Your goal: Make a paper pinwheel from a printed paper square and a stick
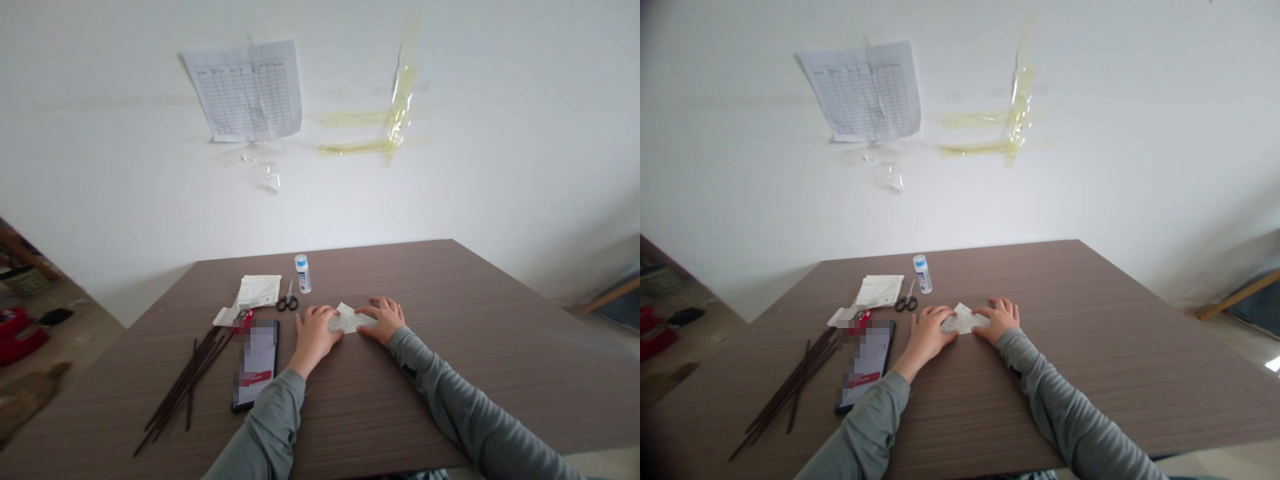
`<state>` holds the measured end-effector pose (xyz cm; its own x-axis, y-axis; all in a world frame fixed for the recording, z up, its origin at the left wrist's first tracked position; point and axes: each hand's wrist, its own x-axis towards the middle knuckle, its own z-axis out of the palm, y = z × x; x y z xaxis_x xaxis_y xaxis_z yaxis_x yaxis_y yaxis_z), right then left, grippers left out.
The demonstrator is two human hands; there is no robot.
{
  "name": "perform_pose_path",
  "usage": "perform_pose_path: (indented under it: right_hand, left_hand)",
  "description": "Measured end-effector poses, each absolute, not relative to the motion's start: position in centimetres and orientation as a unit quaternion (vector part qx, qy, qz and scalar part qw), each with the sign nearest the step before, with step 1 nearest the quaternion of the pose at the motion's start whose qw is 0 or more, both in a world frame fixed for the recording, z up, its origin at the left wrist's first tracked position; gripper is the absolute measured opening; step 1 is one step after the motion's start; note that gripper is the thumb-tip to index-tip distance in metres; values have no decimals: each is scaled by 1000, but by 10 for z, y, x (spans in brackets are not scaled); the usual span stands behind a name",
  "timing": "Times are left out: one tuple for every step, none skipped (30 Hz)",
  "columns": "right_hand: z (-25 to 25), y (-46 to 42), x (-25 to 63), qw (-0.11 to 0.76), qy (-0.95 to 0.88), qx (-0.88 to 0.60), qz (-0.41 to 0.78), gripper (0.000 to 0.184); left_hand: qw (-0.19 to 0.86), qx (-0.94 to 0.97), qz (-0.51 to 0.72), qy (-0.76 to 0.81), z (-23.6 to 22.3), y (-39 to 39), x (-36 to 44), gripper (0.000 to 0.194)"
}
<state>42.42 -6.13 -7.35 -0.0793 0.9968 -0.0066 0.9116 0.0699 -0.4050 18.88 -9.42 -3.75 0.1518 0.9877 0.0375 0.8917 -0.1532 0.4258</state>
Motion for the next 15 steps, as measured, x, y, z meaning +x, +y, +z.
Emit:
perform_pose_path:
  right_hand:
    - [-72, -62, 425, 138, -718, -664, 157, 53]
    - [-71, -62, 426, 138, -718, -663, 160, 52]
    - [-70, -62, 426, 137, -718, -663, 162, 52]
    - [-70, -62, 426, 136, -718, -663, 165, 52]
    - [-70, -62, 427, 135, -718, -663, 167, 52]
    - [-71, -62, 428, 135, -717, -663, 168, 52]
    - [-71, -61, 429, 136, -717, -662, 168, 51]
    - [-72, -60, 431, 140, -718, -661, 168, 51]
    - [-73, -59, 435, 143, -718, -660, 167, 50]
    - [-74, -57, 439, 147, -718, -660, 167, 50]
    - [-75, -55, 445, 148, -717, -660, 168, 50]
    - [-76, -53, 451, 147, -717, -660, 171, 52]
    - [-78, -50, 458, 145, -714, -663, 175, 53]
    - [-79, -48, 464, 145, -711, -664, 177, 55]
    - [-81, -46, 470, 147, -711, -664, 179, 56]
  left_hand:
    - [153, 743, 156, 632, -37, -95, 186, 47]
    - [152, 744, 154, 632, -37, -95, 184, 48]
    - [151, 744, 151, 633, -36, -96, 181, 48]
    - [150, 744, 147, 634, -35, -97, 178, 48]
    - [148, 744, 141, 636, -34, -97, 176, 48]
    - [146, 744, 135, 638, -33, -98, 173, 48]
    - [143, 744, 129, 640, -32, -99, 170, 47]
    - [142, 744, 122, 642, -31, -100, 168, 47]
    - [140, 744, 117, 642, -30, -100, 165, 47]
    - [138, 745, 113, 643, -30, -101, 163, 47]
    - [135, 746, 111, 643, -29, -102, 160, 46]
    - [131, 746, 110, 643, -29, -102, 157, 46]
    - [127, 747, 111, 644, -30, -103, 154, 45]
    - [122, 747, 114, 644, -30, -104, 151, 44]
    - [118, 747, 117, 644, -31, -104, 147, 43]
